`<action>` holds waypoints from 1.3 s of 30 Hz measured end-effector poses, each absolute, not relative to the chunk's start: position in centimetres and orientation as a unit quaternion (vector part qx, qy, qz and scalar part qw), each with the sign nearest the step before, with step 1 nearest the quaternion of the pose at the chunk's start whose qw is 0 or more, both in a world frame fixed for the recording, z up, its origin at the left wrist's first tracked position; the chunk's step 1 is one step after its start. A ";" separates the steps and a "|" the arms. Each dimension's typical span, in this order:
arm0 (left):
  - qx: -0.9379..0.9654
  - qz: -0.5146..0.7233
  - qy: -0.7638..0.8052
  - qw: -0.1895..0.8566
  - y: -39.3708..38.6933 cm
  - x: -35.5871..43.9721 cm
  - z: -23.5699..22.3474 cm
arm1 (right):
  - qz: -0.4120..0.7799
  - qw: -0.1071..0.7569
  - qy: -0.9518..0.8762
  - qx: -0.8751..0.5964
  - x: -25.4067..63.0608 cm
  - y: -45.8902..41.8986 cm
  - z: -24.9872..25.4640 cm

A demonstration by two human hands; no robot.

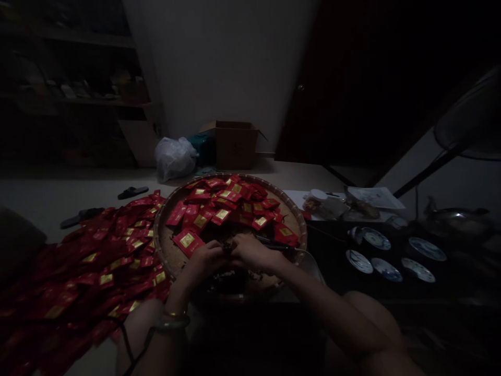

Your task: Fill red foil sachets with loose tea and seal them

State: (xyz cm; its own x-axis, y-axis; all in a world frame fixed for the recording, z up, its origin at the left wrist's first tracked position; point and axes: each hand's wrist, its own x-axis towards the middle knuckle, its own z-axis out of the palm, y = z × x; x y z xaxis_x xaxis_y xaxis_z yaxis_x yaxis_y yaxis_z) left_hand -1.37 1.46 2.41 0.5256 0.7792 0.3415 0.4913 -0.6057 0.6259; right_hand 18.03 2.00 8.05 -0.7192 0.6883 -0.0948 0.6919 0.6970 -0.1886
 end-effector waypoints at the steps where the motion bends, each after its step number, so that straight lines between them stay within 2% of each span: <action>1: 0.839 0.315 0.377 0.236 1.4 -1.4 2.5 | -0.114 -0.019 0.920 0.374 18.2 1.9 8.0; 5: 0.831 0.339 0.370 0.240 1.2 -1.4 3.1 | -0.122 -0.116 0.906 0.388 18.9 1.3 7.9; 10: 0.818 0.349 0.385 0.246 1.0 -1.0 3.3 | -0.104 -0.046 0.910 0.397 19.0 1.1 7.6; 12: 0.813 0.351 0.389 0.254 1.0 -0.9 3.4 | -0.122 -0.061 0.908 0.397 18.9 1.1 7.3; 18: 0.774 0.393 0.410 0.282 0.9 -0.9 3.9 | -0.314 -0.364 0.751 0.452 18.5 1.3 4.7; 21: 0.730 0.430 0.429 0.313 0.9 -0.7 3.6 | -0.382 -0.425 0.662 0.486 18.1 1.7 3.3; 25: 0.641 0.482 0.448 0.394 1.3 -0.1 2.9 | -0.452 -0.461 0.576 0.501 17.6 2.2 2.2; 29: 0.574 0.477 0.470 0.472 2.0 0.5 2.3 | -0.426 -0.535 0.540 0.490 17.2 2.3 1.4; 31: 0.550 0.488 0.485 0.473 2.3 0.7 2.0 | -0.394 -0.551 0.532 0.508 17.1 2.2 0.9; 35: 0.528 0.530 0.503 0.434 2.6 0.8 1.3 | -0.382 -0.517 0.547 0.537 17.1 2.1 0.2; 39: 0.560 0.507 0.505 0.417 2.7 0.9 0.9 | -0.351 -0.527 0.561 0.534 17.4 2.4 0.1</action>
State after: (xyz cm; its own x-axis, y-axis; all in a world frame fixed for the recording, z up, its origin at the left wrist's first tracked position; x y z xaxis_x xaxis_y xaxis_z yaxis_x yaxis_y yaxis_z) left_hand 0.89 2.67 0.95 -0.0254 0.9890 0.1459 0.1421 -0.1409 0.9798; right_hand 17.37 2.39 0.15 0.1247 0.9685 0.2155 0.2286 0.1833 -0.9561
